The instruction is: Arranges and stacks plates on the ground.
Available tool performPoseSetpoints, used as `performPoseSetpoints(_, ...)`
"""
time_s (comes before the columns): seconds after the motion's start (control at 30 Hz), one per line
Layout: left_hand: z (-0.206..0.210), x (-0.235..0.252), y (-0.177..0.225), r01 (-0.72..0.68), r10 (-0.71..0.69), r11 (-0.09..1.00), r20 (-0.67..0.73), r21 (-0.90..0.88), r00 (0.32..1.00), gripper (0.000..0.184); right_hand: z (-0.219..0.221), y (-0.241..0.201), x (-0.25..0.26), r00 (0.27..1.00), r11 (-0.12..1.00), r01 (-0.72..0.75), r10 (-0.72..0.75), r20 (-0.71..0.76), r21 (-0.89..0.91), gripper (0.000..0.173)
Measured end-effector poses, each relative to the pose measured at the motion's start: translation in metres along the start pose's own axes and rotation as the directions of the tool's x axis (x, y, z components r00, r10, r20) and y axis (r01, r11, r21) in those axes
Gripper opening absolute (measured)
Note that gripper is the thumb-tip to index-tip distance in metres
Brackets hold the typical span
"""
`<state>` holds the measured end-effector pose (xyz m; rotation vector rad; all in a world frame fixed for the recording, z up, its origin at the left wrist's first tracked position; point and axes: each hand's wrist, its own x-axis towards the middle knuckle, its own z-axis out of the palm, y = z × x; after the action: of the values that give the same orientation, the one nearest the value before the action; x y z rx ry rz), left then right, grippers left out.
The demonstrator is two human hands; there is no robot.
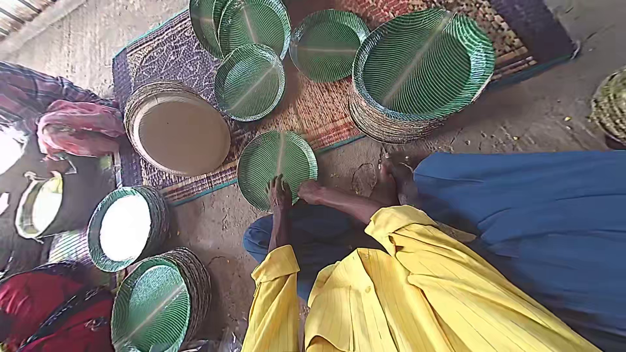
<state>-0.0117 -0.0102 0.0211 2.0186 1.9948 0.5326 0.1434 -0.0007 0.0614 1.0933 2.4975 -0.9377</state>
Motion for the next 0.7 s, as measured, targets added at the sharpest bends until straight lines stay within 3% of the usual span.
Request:
performPoseSetpoints(0.07,0.002,0.001,0.000,-0.007,-0.001,1.000,0.289,0.028,0.957,0.037,0.001,0.007,-0.001,1.000,1.000,-0.001,0.002,0.016,-0.031,0.028)
performPoseSetpoints(0.17,0.003,-0.001,0.001,-0.148,0.159,0.987,0.387,-0.057,0.908,0.042,-0.033,0.028,-0.005,0.995,0.998,-0.038,0.033,-0.093,-0.052,0.022)
performPoseSetpoints(0.23,0.005,-0.002,0.004,-0.241,0.229,0.970,0.454,-0.032,0.861,0.053,-0.078,0.048,-0.017,0.964,0.996,-0.087,0.078,-0.255,-0.022,0.024)
performPoseSetpoints(0.3,0.008,-0.003,0.006,-0.299,0.270,0.954,0.497,-0.022,0.825,0.060,-0.124,0.068,-0.035,0.838,0.985,-0.141,0.172,-0.519,0.100,0.027)
performPoseSetpoints(0.37,0.015,-0.005,0.004,-0.343,0.318,0.939,0.481,-0.037,0.817,0.055,-0.163,0.091,-0.056,0.624,0.943,-0.202,0.332,-0.707,0.264,0.029)
performPoseSetpoints(0.43,0.018,-0.004,0.004,-0.367,0.352,0.928,0.486,-0.068,0.800,0.049,-0.189,0.115,-0.084,0.448,0.860,-0.313,0.508,-0.736,0.403,0.037)
performPoseSetpoints(0.53,0.019,0.000,0.012,-0.412,0.417,0.902,0.506,-0.129,0.755,0.040,-0.190,0.150,-0.119,0.286,0.722,-0.415,0.681,-0.674,0.553,0.054)
performPoseSetpoints(0.6,0.020,0.000,0.017,-0.466,0.466,0.875,0.483,-0.131,0.741,0.036,-0.177,0.165,-0.132,0.279,0.644,-0.429,0.762,-0.585,0.634,0.058)
performPoseSetpoints(0.7,0.023,0.003,0.015,-0.516,0.524,0.844,0.420,-0.143,0.741,0.033,-0.152,0.181,-0.136,0.390,0.622,-0.453,0.783,-0.485,0.638,0.048)
